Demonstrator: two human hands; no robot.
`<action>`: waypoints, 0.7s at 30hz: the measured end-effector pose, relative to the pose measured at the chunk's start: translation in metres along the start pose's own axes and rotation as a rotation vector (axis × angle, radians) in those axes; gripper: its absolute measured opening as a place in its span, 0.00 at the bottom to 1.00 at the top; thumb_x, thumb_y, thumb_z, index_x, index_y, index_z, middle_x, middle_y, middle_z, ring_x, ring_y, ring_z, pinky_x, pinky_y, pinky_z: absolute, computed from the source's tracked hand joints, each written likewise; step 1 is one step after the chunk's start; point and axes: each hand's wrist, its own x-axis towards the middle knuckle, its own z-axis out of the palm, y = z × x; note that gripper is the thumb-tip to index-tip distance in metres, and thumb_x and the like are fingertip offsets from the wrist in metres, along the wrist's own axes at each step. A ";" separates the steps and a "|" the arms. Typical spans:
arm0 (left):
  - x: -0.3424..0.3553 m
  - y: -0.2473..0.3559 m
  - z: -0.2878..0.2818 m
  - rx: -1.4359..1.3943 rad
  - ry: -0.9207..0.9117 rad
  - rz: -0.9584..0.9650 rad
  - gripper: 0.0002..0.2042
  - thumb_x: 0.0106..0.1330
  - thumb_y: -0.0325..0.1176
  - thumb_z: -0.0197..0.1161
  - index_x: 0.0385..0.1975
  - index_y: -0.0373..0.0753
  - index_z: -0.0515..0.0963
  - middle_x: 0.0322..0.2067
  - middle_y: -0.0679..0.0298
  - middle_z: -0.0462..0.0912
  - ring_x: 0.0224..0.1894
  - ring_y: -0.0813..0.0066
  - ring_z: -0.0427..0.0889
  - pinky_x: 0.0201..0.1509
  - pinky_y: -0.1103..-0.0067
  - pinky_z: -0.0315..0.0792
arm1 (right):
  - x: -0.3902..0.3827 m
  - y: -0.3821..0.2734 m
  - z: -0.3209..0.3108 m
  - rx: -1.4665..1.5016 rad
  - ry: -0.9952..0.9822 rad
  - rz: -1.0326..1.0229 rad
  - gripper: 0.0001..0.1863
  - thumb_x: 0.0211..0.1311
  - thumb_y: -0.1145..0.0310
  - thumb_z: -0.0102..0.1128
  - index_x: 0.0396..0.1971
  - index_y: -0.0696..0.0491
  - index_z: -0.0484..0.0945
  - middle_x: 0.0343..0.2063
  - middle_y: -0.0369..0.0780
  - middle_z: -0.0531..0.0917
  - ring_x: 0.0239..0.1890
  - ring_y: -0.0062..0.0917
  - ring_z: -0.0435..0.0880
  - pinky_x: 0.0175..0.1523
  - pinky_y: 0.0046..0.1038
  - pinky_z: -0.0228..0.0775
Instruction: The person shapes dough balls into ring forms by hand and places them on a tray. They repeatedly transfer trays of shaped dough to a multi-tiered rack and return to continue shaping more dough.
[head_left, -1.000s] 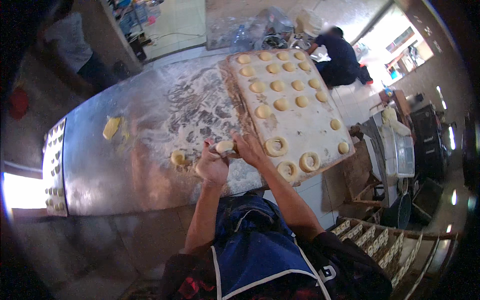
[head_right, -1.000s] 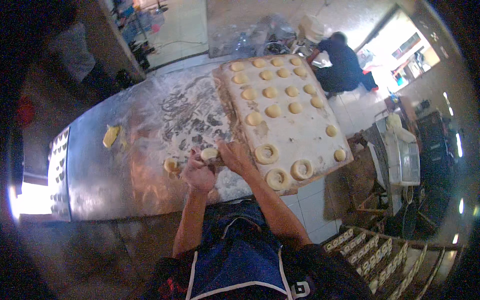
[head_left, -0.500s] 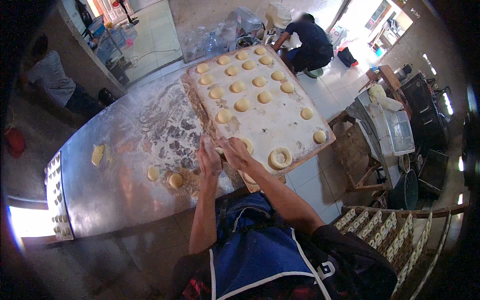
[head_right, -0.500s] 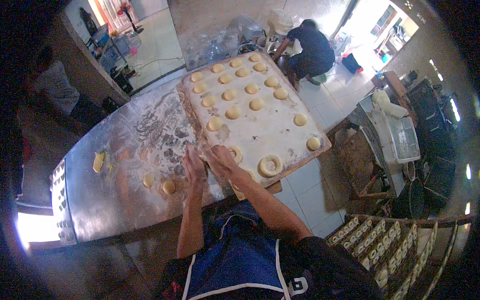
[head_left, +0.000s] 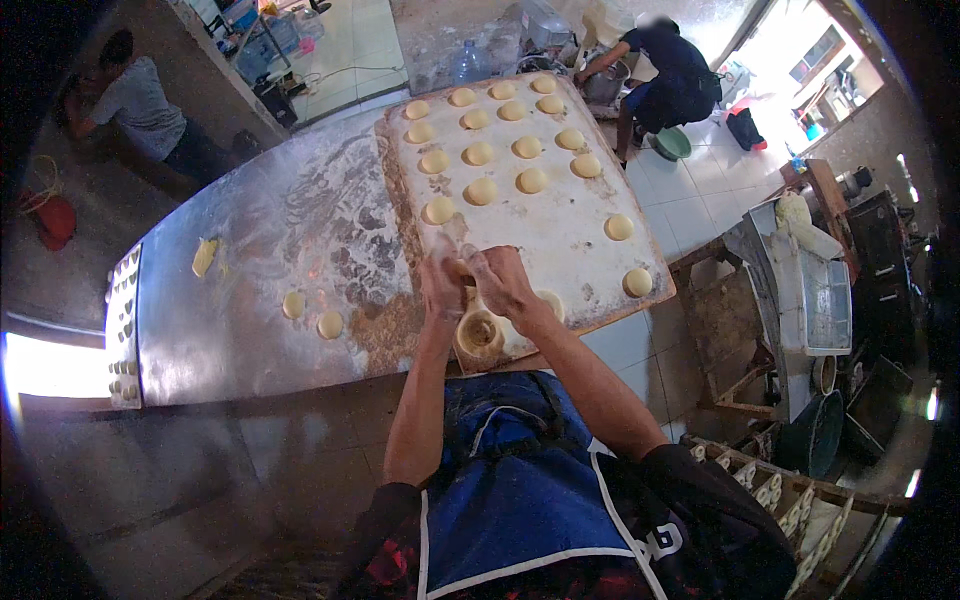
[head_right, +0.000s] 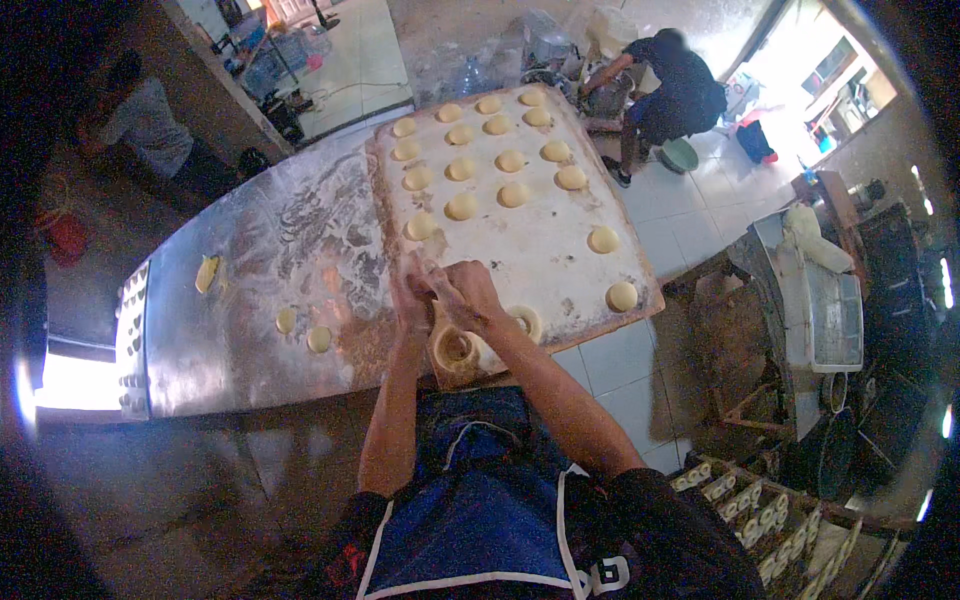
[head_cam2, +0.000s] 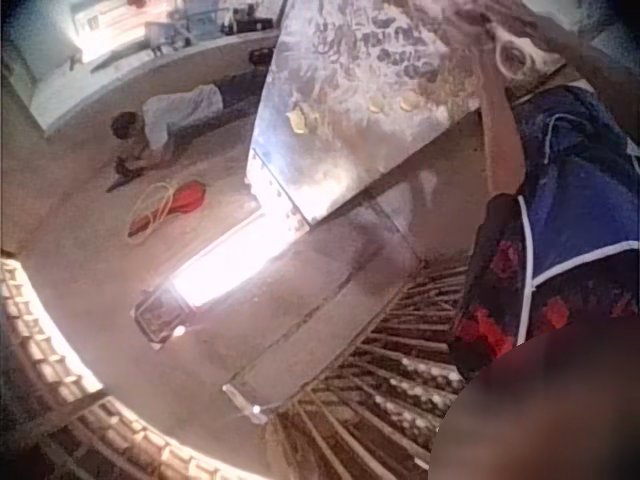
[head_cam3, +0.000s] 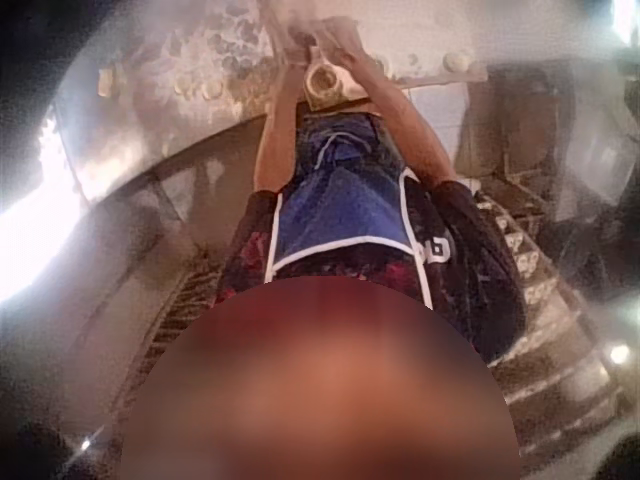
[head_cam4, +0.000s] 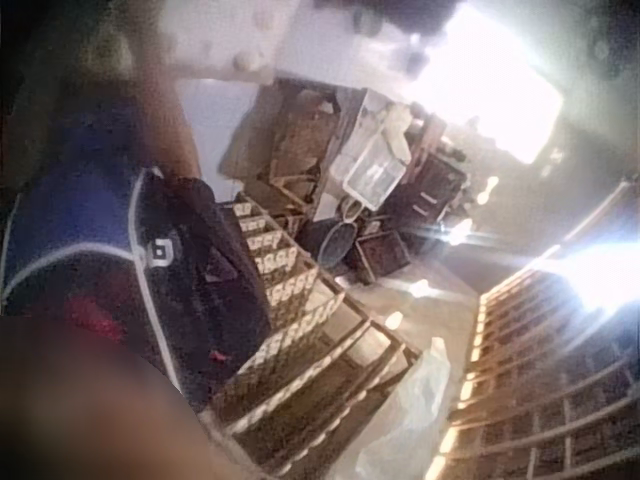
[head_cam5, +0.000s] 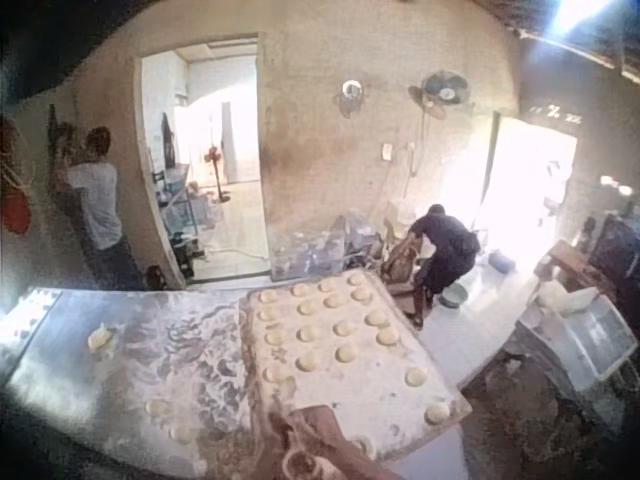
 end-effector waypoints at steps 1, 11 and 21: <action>-0.001 -0.004 0.003 0.125 -0.063 0.043 0.20 0.73 0.46 0.45 0.45 0.34 0.75 0.33 0.59 0.80 0.28 0.65 0.79 0.31 0.71 0.75 | -0.001 0.000 -0.007 -0.096 -0.058 0.056 0.33 0.67 0.45 0.44 0.16 0.61 0.75 0.09 0.45 0.70 0.13 0.33 0.69 0.24 0.36 0.64; -0.021 -0.010 0.063 0.397 0.518 0.354 0.16 0.71 0.45 0.51 0.32 0.37 0.72 0.28 0.67 0.74 0.30 0.72 0.75 0.34 0.74 0.71 | -0.012 0.026 -0.031 0.046 -0.070 0.015 0.31 0.67 0.47 0.50 0.14 0.60 0.70 0.08 0.40 0.64 0.13 0.23 0.65 0.21 0.30 0.59; -0.024 -0.017 0.060 0.466 0.215 0.574 0.19 0.70 0.39 0.53 0.56 0.36 0.71 0.43 0.55 0.77 0.45 0.58 0.77 0.45 0.66 0.72 | -0.021 0.031 -0.054 0.053 0.091 -0.113 0.28 0.67 0.50 0.51 0.16 0.60 0.73 0.09 0.44 0.67 0.12 0.28 0.67 0.22 0.32 0.61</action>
